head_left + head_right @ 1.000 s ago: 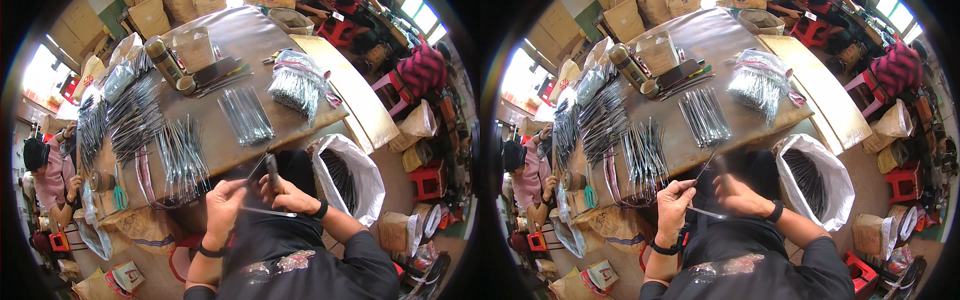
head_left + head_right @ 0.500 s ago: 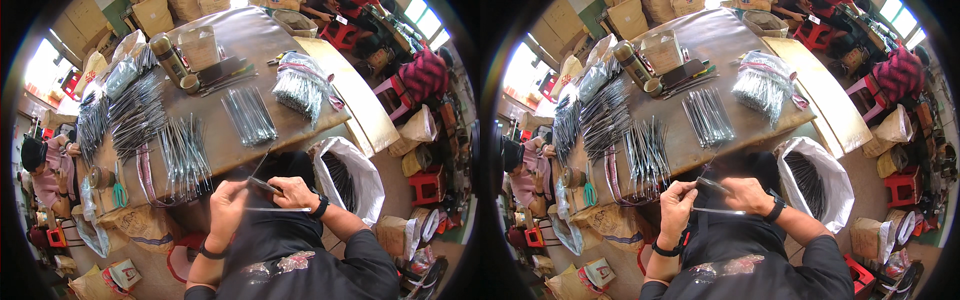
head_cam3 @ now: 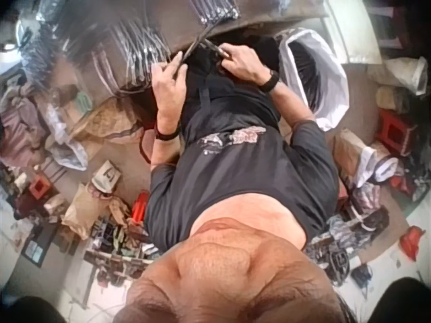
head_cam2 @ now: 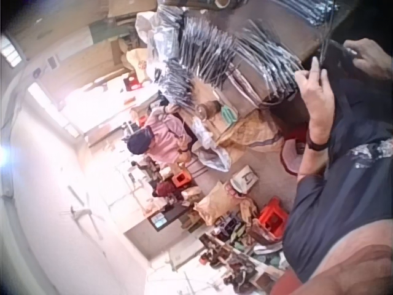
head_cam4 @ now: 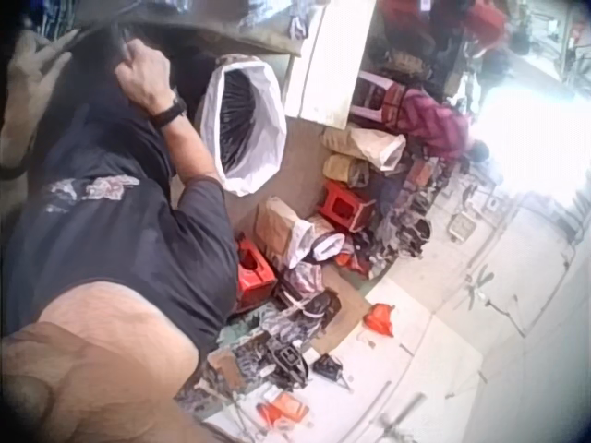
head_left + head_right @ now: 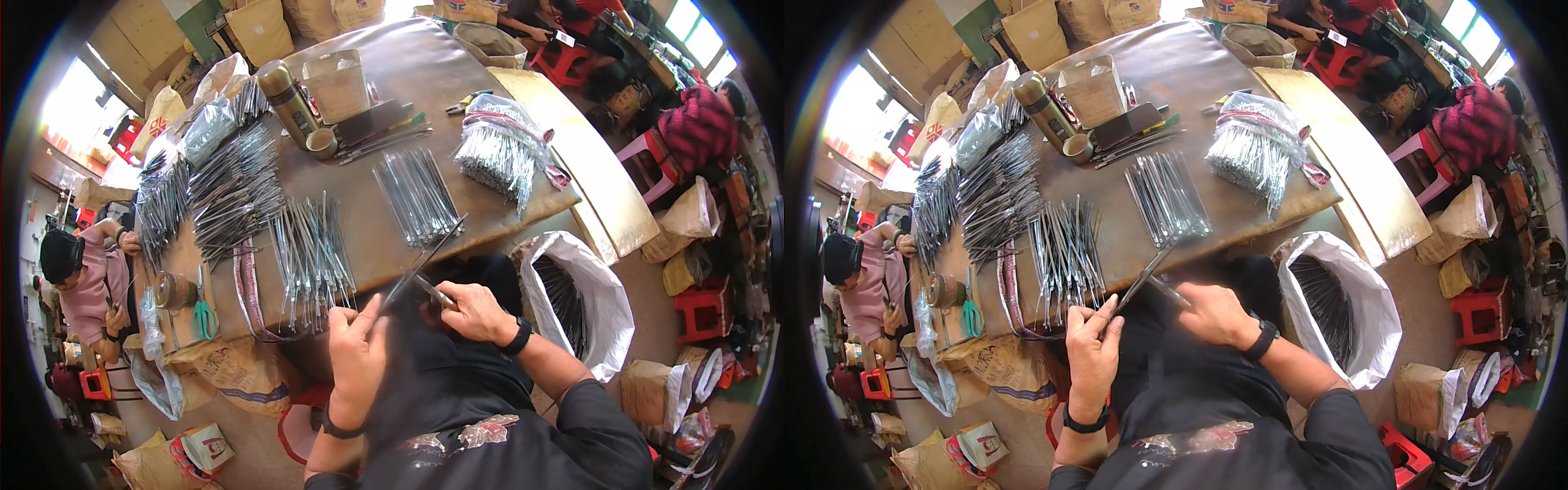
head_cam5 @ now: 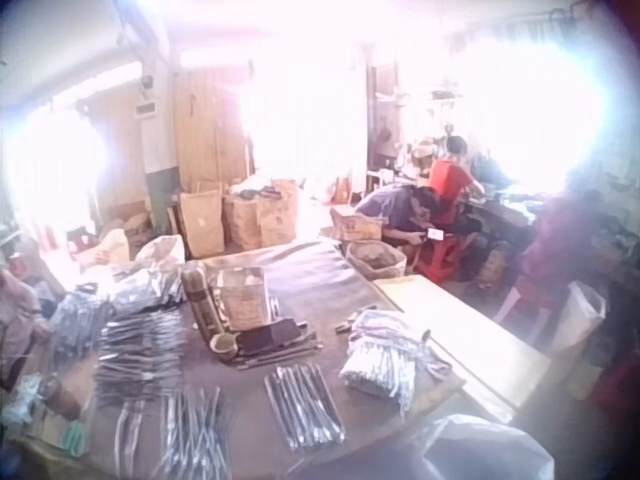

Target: The person repeatedly picks up long metal rods from a table, uses pliers to cut off the tip of each rod, and places the cut pieces into a white bag. The process is repeated continuously throughout the clip.

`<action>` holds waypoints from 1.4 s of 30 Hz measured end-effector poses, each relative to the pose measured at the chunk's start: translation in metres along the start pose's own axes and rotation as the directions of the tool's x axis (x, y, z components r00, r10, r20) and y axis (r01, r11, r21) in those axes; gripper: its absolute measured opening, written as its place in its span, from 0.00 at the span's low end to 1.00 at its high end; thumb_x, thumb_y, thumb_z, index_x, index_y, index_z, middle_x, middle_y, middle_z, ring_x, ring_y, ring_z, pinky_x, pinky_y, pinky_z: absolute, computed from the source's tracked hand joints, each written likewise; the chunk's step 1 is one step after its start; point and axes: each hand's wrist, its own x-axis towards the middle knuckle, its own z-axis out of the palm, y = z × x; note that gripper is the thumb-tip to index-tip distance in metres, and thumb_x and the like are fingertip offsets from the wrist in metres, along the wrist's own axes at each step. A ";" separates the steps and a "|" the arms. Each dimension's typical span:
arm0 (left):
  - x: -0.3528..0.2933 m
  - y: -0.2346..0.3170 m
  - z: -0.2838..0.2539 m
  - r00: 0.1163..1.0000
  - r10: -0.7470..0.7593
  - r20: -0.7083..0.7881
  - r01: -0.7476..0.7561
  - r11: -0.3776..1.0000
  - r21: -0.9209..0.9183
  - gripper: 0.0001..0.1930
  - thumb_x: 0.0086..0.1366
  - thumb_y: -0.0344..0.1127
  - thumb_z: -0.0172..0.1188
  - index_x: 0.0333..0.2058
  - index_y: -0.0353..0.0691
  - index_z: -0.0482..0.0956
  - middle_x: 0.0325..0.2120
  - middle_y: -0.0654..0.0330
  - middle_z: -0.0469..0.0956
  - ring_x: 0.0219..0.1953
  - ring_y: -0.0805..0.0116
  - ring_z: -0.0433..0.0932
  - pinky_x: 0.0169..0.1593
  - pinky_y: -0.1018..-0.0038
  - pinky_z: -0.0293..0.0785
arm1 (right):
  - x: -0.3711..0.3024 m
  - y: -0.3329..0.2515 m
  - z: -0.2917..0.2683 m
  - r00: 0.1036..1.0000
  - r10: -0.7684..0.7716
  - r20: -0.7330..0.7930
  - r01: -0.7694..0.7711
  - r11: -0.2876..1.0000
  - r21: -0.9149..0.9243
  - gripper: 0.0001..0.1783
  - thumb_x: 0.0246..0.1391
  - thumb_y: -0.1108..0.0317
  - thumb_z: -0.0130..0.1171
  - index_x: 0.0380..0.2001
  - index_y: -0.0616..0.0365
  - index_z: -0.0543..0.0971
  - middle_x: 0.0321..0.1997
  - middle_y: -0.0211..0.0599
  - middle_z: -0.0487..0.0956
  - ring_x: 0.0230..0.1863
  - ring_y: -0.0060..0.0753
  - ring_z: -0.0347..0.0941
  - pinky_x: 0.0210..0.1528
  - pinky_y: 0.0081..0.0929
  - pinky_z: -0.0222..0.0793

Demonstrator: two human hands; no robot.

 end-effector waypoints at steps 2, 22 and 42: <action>0.001 -0.003 -0.005 1.000 -0.007 -0.003 0.007 1.000 0.020 0.16 0.55 0.24 0.63 0.45 0.36 0.80 0.27 0.58 0.64 0.28 0.64 0.66 0.34 0.72 0.65 | 0.004 -0.001 -0.002 0.999 0.038 0.026 -0.038 0.999 0.005 0.11 0.44 0.65 0.53 0.32 0.59 0.75 0.29 0.53 0.77 0.35 0.60 0.73 0.38 0.47 0.68; 0.044 -0.062 -0.052 0.941 -0.202 -0.272 0.252 0.953 0.167 0.19 0.57 0.36 0.64 0.45 0.31 0.78 0.36 0.49 0.74 0.35 0.56 0.74 0.42 0.68 0.71 | 0.000 0.013 0.009 0.978 0.177 0.114 -0.208 0.730 0.651 0.23 0.48 0.74 0.47 0.50 0.63 0.71 0.26 0.31 0.74 0.24 0.19 0.70 0.24 0.17 0.65; 0.000 0.143 -0.154 0.888 0.323 0.328 0.368 -0.069 -0.927 0.12 0.70 0.34 0.45 0.35 0.38 0.78 0.26 0.57 0.75 0.26 0.69 0.71 0.33 0.72 0.65 | -0.016 0.006 0.012 0.970 0.110 0.216 -0.223 0.755 0.617 0.19 0.49 0.73 0.47 0.45 0.65 0.72 0.26 0.32 0.74 0.24 0.19 0.70 0.28 0.18 0.68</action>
